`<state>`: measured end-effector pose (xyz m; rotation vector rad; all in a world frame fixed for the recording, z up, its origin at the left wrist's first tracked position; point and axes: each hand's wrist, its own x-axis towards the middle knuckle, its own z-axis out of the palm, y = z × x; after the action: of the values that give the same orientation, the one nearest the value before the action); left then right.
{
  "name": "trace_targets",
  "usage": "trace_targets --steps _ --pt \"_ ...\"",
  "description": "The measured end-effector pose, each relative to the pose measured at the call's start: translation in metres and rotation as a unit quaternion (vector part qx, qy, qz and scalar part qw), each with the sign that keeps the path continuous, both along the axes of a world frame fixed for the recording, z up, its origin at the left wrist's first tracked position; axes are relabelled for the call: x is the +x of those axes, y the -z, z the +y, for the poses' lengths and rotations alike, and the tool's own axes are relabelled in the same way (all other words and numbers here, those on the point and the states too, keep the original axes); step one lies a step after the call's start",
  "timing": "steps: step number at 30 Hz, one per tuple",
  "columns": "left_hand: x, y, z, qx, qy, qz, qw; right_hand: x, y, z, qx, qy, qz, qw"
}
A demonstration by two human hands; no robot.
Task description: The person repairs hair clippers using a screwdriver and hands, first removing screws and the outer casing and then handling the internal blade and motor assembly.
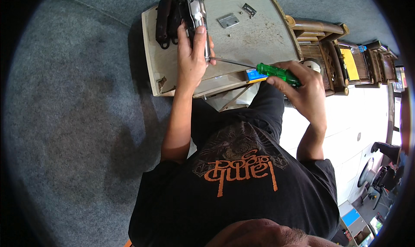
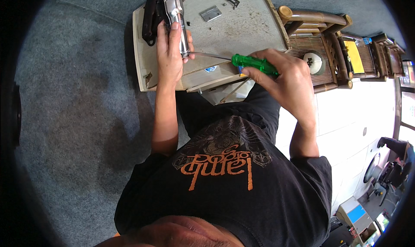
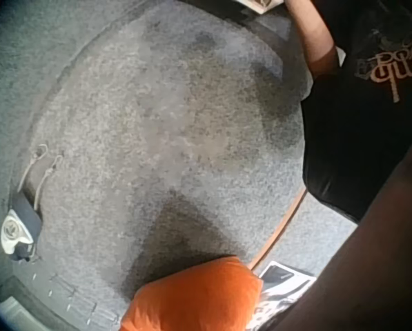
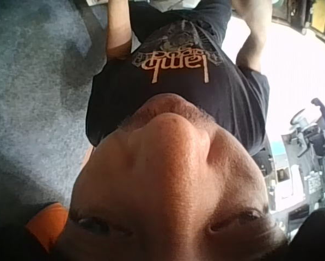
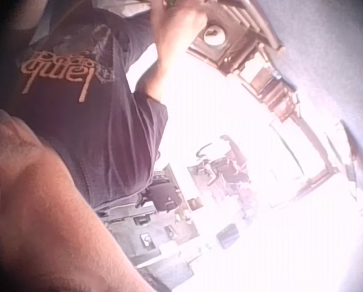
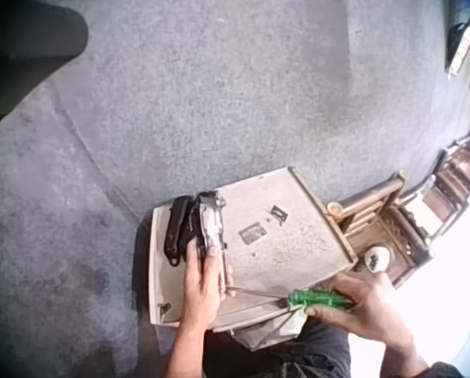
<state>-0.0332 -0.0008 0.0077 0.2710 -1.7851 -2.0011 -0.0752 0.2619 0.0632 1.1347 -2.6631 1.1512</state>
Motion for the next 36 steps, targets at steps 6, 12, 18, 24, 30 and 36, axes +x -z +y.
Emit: trace_targets --steps 6,12,18,24,30,36 --pt "0.001 -0.003 0.000 0.036 0.000 -0.013 0.999 -0.007 0.013 0.009 0.060 -0.058 -0.042 0.996" --pt "0.001 -0.002 -0.003 0.056 -0.017 0.003 0.998 -0.030 0.013 -0.010 -0.137 0.060 -0.133 0.980" --pt "0.000 -0.004 -0.001 0.031 -0.003 -0.013 0.999 -0.091 0.044 -0.057 -0.053 0.098 0.062 0.992" --pt "0.001 -0.005 0.001 0.034 -0.005 -0.016 0.999 -0.115 0.062 -0.077 0.041 0.118 0.137 0.983" --pt "0.001 -0.005 0.002 0.034 -0.001 -0.025 0.999 -0.116 0.059 -0.081 0.063 0.117 0.150 0.980" --pt "0.001 -0.005 0.001 0.027 0.006 -0.019 0.999 -0.112 0.056 -0.083 0.100 0.139 0.151 0.974"
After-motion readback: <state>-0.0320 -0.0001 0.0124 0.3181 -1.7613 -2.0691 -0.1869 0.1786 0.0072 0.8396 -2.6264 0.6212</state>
